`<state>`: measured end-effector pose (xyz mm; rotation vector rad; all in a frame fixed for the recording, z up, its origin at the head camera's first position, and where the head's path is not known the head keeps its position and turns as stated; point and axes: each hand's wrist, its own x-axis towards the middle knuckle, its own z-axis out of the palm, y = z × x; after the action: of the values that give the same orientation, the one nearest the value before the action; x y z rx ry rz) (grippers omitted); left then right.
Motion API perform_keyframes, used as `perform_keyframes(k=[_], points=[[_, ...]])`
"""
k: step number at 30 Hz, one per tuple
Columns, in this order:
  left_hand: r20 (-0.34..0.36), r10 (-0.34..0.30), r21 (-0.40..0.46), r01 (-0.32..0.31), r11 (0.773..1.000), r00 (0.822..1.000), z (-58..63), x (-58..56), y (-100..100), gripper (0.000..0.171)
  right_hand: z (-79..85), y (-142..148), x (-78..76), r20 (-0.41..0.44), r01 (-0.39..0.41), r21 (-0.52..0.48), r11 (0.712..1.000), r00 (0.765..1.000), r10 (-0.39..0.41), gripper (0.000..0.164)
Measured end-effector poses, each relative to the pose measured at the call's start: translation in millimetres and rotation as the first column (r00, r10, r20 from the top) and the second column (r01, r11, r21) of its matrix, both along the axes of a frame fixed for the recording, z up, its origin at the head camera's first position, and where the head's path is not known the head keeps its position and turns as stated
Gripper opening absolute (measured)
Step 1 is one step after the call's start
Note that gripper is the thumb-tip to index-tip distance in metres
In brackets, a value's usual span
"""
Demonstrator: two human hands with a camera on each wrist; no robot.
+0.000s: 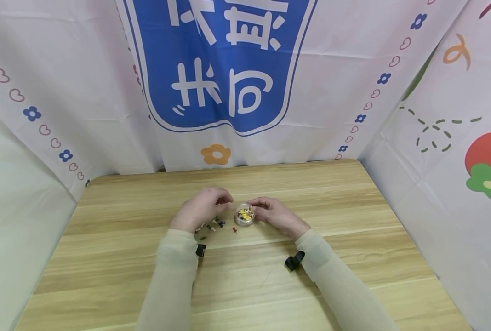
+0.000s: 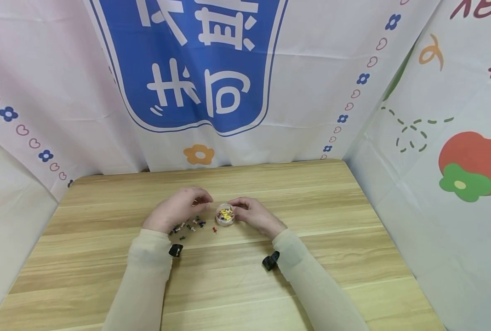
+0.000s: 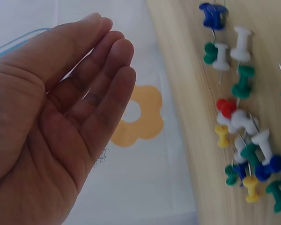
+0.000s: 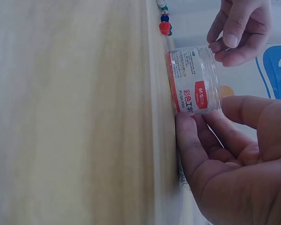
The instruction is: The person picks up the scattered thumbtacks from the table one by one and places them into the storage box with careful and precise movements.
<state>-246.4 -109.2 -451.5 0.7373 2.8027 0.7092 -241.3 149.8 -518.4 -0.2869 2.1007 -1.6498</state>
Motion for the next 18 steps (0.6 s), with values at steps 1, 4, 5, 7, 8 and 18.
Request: perform_keyframes(k=[1,4,5,7,8,18], points=[[0.004,0.012,-0.002,-0.012,1.000,1.000,-0.7,-0.3,-2.4,0.022,0.3,-0.3,-0.1,0.001,0.000,-0.002,1.000,1.000,0.000,0.036],[0.016,0.047,-0.010,-0.047,0.999,0.999,-2.8,-1.2,-9.2,0.023,0.6,-0.9,-0.3,0.009,0.002,-0.007,1.000,1.000,-0.002,0.035],[0.022,0.059,-0.013,-0.058,0.998,0.998,-3.6,-1.4,-11.3,0.023,0.4,-0.8,-0.4,0.011,0.004,-0.008,1.000,1.000,-0.003,0.035],[0.031,0.078,-0.023,-0.077,0.997,0.997,-5.2,-1.5,-15.1,0.022,0.3,-0.9,-0.7,0.018,0.005,-0.015,1.000,1.000,-0.005,0.036],[0.035,0.087,-0.028,-0.086,0.996,0.996,-6.1,-1.7,-16.4,0.021,0.4,-0.8,-0.6,0.019,0.005,-0.015,1.000,1.000,-0.004,0.036],[0.117,0.112,-0.095,-0.101,0.990,0.987,-18.8,-2.8,-20.5,0.012,1.0,0.0,0.2,0.018,-0.001,-0.011,1.000,1.000,0.001,0.037]])
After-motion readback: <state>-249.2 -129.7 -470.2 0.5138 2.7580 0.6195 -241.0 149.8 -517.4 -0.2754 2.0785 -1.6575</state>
